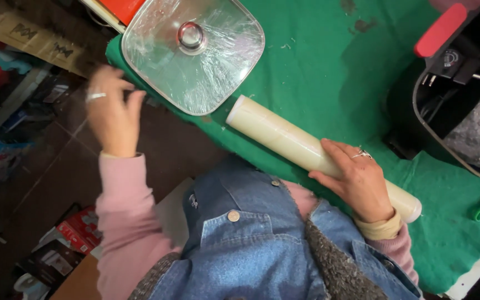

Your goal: The person removes items from an air fryer, covers the top of the fryer with plastic wrap from a roll, and then places a handled component back inside the unit.

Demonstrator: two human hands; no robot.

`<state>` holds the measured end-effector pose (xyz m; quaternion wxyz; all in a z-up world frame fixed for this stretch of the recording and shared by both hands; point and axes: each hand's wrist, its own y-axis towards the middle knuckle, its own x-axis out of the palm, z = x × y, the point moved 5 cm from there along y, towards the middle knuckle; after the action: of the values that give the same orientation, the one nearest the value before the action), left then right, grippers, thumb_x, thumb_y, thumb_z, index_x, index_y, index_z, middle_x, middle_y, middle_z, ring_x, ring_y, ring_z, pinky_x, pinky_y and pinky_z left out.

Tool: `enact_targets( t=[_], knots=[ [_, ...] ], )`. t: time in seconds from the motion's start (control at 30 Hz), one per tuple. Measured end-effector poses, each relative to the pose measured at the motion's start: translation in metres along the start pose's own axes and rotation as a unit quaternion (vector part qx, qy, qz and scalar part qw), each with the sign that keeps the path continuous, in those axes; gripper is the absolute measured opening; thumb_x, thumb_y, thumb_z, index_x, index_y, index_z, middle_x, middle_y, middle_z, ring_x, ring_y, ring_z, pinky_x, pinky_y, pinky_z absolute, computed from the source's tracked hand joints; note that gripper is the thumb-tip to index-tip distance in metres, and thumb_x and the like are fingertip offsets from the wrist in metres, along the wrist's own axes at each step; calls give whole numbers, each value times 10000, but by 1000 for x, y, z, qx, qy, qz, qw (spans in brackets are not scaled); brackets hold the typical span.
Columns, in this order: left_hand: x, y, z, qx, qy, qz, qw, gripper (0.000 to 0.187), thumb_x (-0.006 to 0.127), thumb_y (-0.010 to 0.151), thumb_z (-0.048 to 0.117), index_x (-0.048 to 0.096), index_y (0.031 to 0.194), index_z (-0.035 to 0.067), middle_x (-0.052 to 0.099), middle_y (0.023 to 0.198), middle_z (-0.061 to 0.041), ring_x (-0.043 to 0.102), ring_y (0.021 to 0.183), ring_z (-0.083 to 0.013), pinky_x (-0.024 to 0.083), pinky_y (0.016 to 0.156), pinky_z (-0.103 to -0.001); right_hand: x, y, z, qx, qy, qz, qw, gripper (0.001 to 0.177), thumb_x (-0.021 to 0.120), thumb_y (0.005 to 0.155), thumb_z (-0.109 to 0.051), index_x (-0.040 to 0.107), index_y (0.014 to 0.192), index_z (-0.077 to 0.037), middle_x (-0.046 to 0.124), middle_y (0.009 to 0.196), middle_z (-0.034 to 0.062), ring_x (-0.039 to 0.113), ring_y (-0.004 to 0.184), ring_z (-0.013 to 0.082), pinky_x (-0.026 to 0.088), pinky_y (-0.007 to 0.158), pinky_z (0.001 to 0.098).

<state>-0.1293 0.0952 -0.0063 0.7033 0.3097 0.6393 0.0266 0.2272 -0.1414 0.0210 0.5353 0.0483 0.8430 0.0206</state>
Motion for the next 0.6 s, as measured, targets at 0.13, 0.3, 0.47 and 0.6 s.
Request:
enact_targets(
  t=[0.13,0.3,0.47,0.6],
  knots=[
    [4,-41,-61,-28,59,134,989,388,739,984,171,723,1273,-87,659,1320,-203,618,1265,-347,292,1243,-294,2,-1,1,-3,-8,4,1000,641,857,731,-324,675,1281,-49,719,1193,148,693,1012,343,553,869,418],
    [4,-32,-49,-145,-121,6,982,211,827,1014,282,775,961,84,727,909,-90,659,924,-330,357,1270,-498,1,-2,-4,-10,-17,10,1000,635,858,734,-321,677,1278,-50,718,1199,147,694,1018,346,553,873,422],
    [-42,0,47,93,-200,52,974,81,779,913,44,770,993,39,757,1093,-109,700,1104,-330,510,1046,-434,0,-5,-7,-19,-20,17,999,633,856,738,-316,675,1284,-53,716,1208,146,694,1037,350,554,881,422],
    [-50,3,106,192,-359,3,913,128,780,857,62,754,983,51,749,1082,-90,699,1119,-307,552,988,-426,2,-7,-7,-14,-17,18,1000,624,856,746,-313,676,1285,-56,712,1222,145,692,1035,351,555,877,420]
  ],
)
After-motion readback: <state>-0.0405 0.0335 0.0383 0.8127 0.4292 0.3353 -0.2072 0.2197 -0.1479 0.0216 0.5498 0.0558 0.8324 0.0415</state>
